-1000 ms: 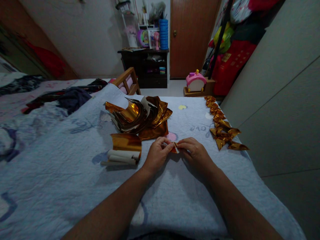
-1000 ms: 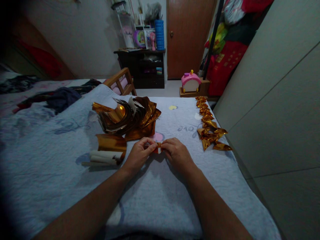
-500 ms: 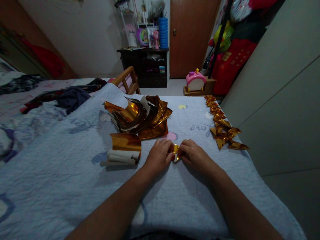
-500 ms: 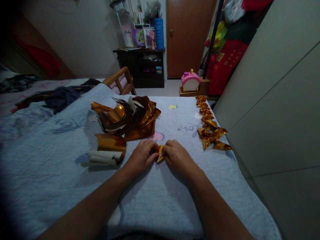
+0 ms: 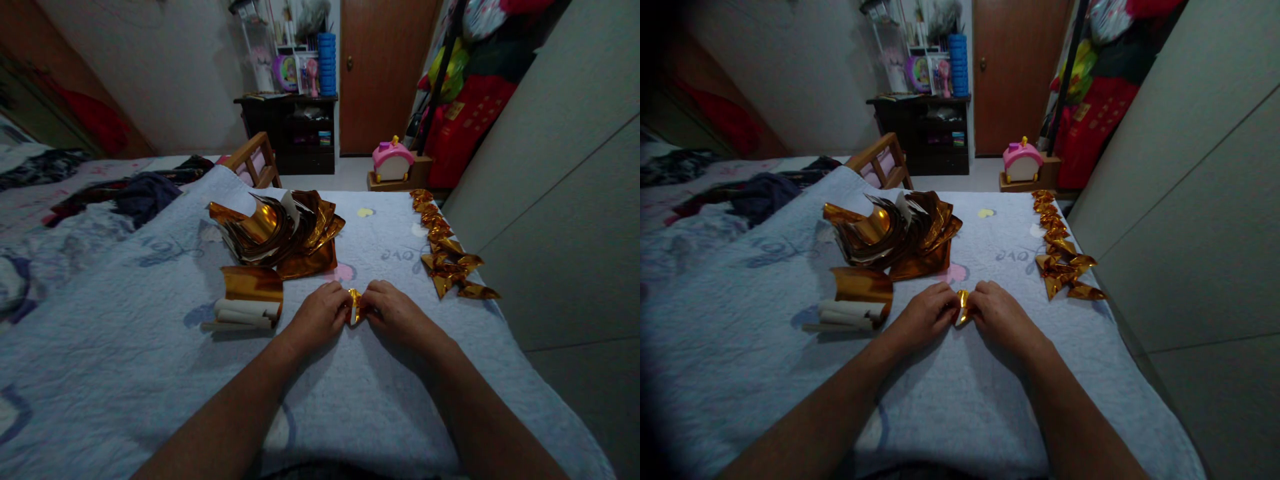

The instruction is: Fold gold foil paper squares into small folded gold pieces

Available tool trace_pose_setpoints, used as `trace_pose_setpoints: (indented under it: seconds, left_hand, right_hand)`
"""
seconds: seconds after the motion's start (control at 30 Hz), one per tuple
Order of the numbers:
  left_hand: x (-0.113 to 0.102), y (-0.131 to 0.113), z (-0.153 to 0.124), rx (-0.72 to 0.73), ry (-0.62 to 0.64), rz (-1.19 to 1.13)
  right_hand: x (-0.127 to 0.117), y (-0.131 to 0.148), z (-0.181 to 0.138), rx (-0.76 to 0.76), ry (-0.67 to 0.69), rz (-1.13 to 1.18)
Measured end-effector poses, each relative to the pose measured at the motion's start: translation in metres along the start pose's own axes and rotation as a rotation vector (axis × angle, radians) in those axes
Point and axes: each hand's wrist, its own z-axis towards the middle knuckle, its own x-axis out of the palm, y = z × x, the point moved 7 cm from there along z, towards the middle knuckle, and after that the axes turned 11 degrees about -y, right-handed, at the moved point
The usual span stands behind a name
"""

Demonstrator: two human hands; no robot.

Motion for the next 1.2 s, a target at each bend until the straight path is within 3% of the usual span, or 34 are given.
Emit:
trace_pose_setpoints:
  seconds: [0.33, 0.67, 1.2]
  left_hand:
    - [-0.008, -0.007, -0.002, 0.062, 0.094, 0.01]
    - [-0.007, 0.016, 0.003, -0.113, -0.007, 0.08]
    - [-0.01, 0.014, 0.001, -0.187, -0.07, 0.25]
  right_hand:
    - [0.002, -0.006, 0.001, 0.008, 0.03, 0.039]
    - [-0.001, -0.012, 0.004, 0.136, 0.015, -0.028]
    - [0.004, -0.015, 0.006, 0.328, -0.014, -0.342]
